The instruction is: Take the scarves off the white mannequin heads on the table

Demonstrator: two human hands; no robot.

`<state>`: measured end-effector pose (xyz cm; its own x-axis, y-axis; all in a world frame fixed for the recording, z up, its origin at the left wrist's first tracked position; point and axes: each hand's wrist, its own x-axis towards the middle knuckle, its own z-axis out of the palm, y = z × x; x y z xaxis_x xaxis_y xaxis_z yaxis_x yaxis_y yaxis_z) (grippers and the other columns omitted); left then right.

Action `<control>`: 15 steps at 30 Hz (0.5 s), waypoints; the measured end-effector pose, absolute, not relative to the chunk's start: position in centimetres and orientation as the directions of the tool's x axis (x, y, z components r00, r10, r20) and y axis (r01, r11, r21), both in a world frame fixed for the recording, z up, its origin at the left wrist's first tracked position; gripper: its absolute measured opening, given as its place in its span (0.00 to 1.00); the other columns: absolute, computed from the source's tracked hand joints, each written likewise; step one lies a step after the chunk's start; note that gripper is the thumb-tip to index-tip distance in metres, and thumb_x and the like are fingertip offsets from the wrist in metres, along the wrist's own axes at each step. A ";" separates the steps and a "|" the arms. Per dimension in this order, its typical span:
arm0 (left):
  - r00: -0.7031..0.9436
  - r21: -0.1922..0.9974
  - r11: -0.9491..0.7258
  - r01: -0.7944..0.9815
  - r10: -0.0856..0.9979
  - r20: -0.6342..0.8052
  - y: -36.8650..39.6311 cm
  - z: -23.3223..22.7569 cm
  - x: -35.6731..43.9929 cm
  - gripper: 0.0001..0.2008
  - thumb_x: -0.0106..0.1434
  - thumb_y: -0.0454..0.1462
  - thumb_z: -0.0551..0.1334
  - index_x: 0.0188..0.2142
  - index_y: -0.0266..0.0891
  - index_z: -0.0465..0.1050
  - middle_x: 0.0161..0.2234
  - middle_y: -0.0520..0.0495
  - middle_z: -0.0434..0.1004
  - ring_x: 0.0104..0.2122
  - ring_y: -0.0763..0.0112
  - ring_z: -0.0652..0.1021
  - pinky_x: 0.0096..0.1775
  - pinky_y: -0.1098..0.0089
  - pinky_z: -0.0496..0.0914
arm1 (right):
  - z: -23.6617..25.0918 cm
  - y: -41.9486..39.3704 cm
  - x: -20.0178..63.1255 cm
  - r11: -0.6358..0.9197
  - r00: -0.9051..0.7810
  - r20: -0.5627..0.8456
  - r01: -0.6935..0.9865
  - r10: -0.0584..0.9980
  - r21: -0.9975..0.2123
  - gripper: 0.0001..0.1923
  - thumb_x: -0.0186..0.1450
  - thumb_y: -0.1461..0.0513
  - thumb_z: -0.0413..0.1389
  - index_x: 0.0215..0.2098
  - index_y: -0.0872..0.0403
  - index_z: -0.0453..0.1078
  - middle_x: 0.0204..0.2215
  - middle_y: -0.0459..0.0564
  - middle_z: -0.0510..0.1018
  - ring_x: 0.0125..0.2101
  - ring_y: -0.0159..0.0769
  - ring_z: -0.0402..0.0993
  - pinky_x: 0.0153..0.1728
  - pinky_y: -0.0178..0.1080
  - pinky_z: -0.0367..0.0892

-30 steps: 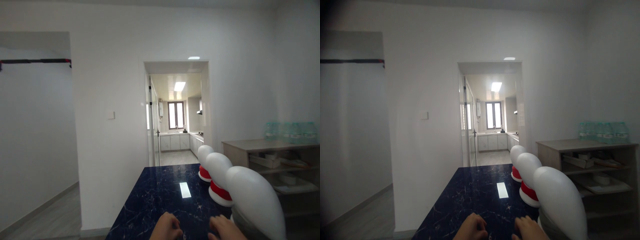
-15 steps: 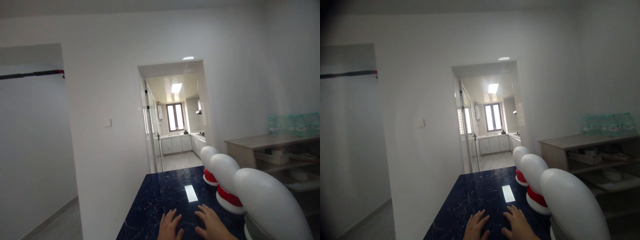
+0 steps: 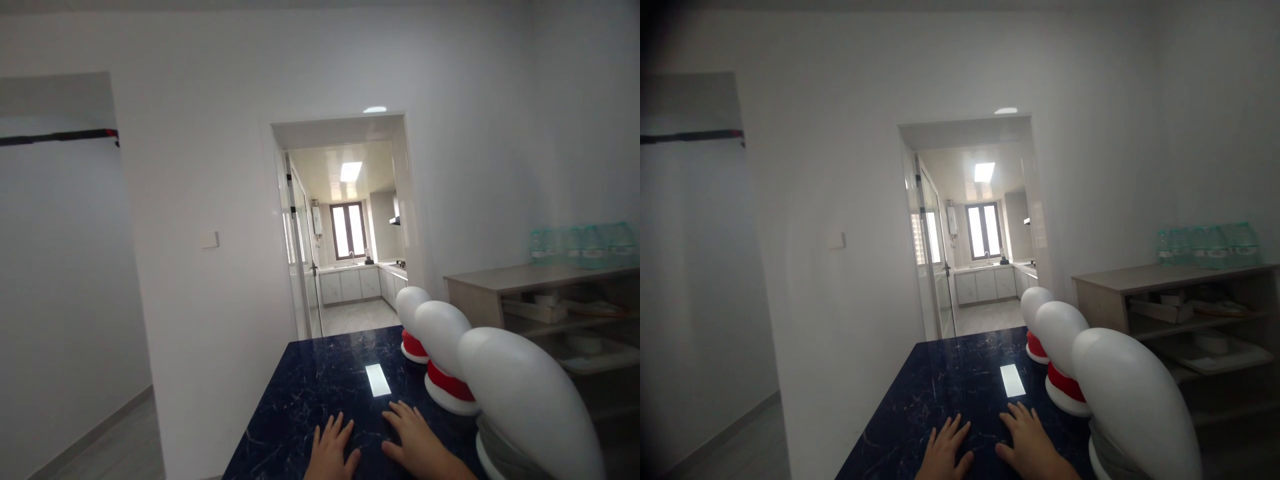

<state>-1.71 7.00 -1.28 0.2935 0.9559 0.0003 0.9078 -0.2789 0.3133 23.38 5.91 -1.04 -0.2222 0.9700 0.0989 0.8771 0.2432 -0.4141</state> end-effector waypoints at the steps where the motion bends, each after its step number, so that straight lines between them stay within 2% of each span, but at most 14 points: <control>1: 0.289 0.316 -0.276 0.908 0.957 0.005 6.9 -1.2 -1.7 0.36 0.66 0.48 0.57 0.72 0.47 0.60 0.76 0.44 0.52 0.76 0.49 0.53 0.73 0.40 0.44 | -1.1 5.9 23.4 0.245 -0.224 0.100 0.875 0.970 -0.417 0.38 0.65 0.46 0.57 0.70 0.51 0.66 0.73 0.60 0.62 0.74 0.57 0.52 0.73 0.60 0.45; 15: 0.313 0.341 -0.304 0.889 0.949 0.032 6.8 -1.6 -2.0 0.35 0.66 0.51 0.57 0.72 0.48 0.61 0.76 0.44 0.52 0.76 0.50 0.53 0.73 0.40 0.44 | -1.4 6.3 23.6 0.241 -0.216 0.106 0.876 0.971 -0.419 0.38 0.65 0.46 0.57 0.70 0.51 0.67 0.73 0.59 0.63 0.74 0.57 0.52 0.73 0.60 0.45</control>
